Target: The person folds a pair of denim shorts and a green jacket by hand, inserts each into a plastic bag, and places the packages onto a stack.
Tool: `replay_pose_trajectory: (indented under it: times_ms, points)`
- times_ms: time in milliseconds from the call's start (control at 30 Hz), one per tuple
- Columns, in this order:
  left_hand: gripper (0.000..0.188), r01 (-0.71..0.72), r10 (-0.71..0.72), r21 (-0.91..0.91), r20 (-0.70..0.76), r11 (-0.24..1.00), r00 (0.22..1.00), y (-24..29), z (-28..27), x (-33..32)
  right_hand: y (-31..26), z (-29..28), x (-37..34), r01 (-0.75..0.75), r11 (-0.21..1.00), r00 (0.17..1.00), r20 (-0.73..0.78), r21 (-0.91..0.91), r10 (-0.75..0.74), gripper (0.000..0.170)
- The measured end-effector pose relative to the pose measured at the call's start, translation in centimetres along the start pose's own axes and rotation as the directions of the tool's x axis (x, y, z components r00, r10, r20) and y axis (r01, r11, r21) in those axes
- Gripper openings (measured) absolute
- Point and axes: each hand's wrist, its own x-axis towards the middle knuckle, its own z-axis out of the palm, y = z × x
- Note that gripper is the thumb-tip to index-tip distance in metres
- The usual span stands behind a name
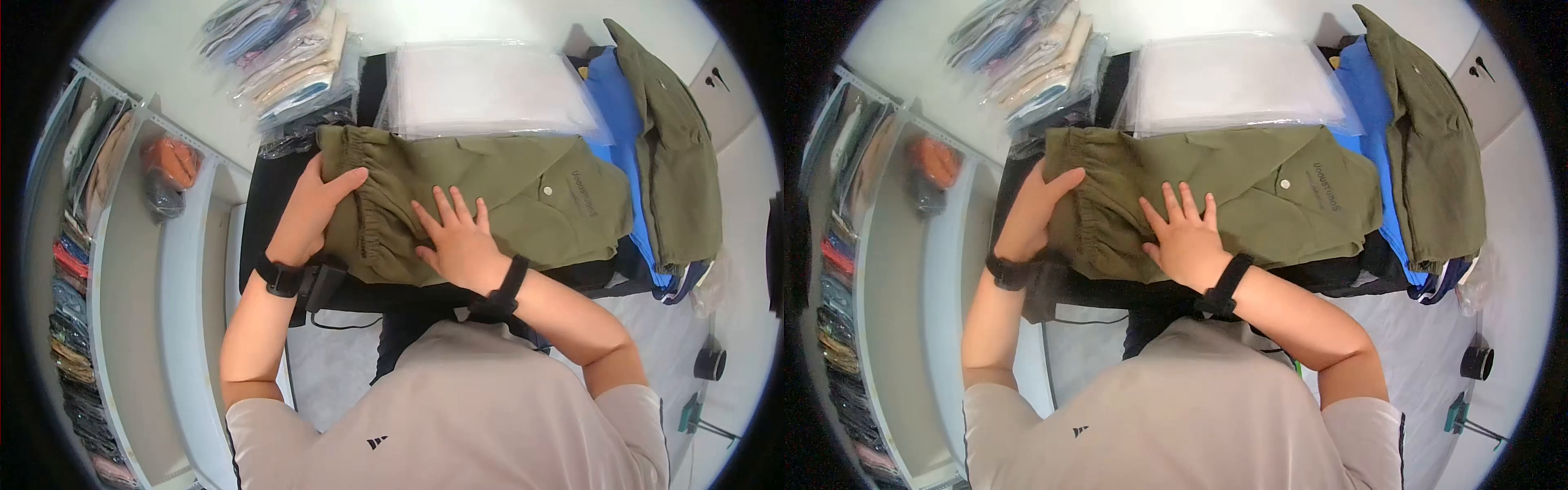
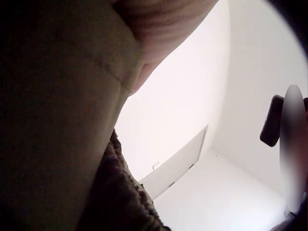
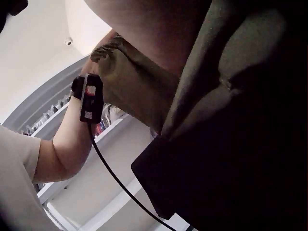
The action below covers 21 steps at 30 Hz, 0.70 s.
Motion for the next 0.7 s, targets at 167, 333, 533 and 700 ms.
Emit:
replay_pose_trajectory:
  times_ms: [167, 333, 533, 700]
  points:
    - [0.046, -0.082, 0.069, 0.194, 0.071, 0.978, 0.995, 0.4, 4.5, 2.9, 2.3, -1.1, -0.4, 0.087, 0.969, 0.996, -0.021, 0.229, -0.085, 0.064]
    - [0.049, -0.150, 0.129, 0.526, 0.076, 0.837, 0.989, 0.8, 7.7, 5.0, 7.2, -5.3, 2.0, -0.014, 0.581, 0.995, 0.069, 0.814, -0.072, 0.052]
    - [0.051, -0.122, 0.126, 0.380, 0.014, 0.917, 0.992, 1.2, 5.0, 2.6, 8.4, -5.2, 8.5, -0.328, -0.169, 0.943, 0.312, 0.929, -0.113, 0.036]
    - [0.037, 0.037, -0.058, -0.098, -0.220, 0.994, 0.974, -0.6, -0.8, -0.2, 7.8, -1.8, 10.3, -0.316, -0.426, 0.914, 0.393, 0.848, 0.105, 0.041]
